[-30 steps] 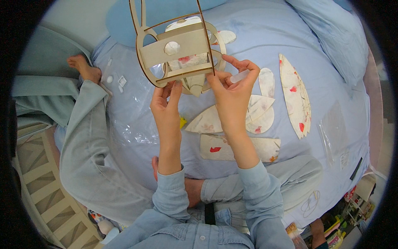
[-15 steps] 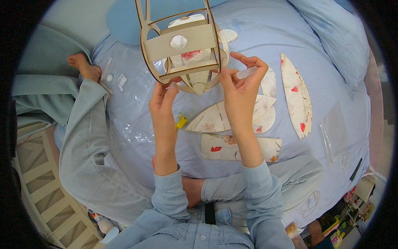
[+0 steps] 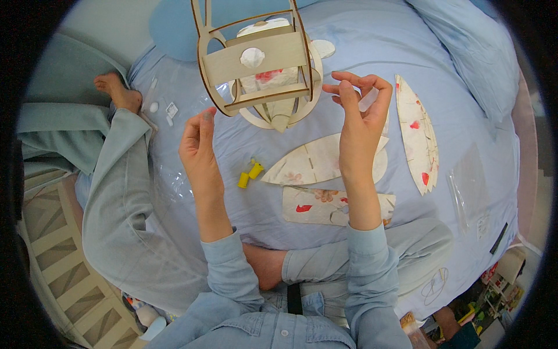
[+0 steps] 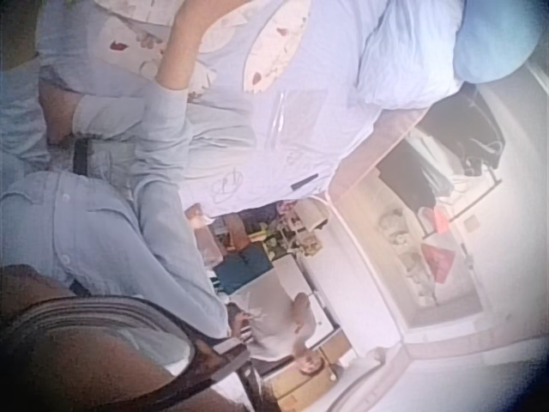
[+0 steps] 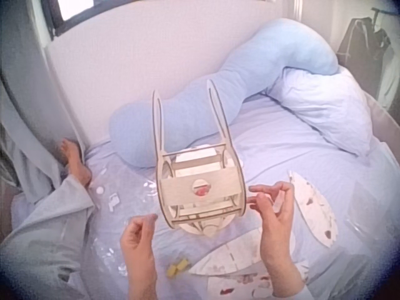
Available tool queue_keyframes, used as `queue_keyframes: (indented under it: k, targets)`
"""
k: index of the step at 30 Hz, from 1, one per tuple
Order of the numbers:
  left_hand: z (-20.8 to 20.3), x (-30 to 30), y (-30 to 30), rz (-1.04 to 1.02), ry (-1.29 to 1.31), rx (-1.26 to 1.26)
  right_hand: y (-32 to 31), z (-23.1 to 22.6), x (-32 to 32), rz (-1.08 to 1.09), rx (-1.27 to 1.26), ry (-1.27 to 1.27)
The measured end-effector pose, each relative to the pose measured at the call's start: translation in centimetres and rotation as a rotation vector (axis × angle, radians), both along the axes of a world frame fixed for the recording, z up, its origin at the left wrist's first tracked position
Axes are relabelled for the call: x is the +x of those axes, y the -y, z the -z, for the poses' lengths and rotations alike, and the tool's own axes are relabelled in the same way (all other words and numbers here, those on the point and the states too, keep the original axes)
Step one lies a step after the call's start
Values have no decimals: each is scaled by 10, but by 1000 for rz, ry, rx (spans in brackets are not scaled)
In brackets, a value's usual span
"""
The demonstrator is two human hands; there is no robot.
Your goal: The person assembles a wooden model by applying glue to pre-cut pieces and joining them together. They handle the wooden frame and individual parts, aligning and pressing them to form a structure.
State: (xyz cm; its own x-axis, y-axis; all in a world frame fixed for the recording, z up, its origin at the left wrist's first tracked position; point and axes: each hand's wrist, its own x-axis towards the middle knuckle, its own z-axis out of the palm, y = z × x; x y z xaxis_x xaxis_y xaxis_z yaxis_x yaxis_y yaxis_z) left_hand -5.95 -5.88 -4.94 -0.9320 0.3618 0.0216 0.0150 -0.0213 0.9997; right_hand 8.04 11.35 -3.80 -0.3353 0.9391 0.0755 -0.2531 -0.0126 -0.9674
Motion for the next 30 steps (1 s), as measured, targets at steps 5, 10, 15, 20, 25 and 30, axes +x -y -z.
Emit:
queue_keyframes:
  k: [5, 10, 15, 20, 25, 30]
  targets:
    - [-6, 4, 3, 123, 82, 37, 3, -3, -1, -28, -12, 2]
    - [-11, 12, -7, 152, 157, 81, 3, -1, 0, -45, 6, 4]
    - [-15, 14, -8, 184, 125, 65, 4, -2, -1, -51, -7, 4]
    - [-4, 11, -6, 240, 107, 111, 4, 0, -2, -59, -5, 4]
    - [-9, 16, -9, 203, 60, 42, 3, 2, 0, -85, -9, -1]
    - [-4, 12, -7, 192, 52, 28, 4, 3, 0, -98, -18, 4]
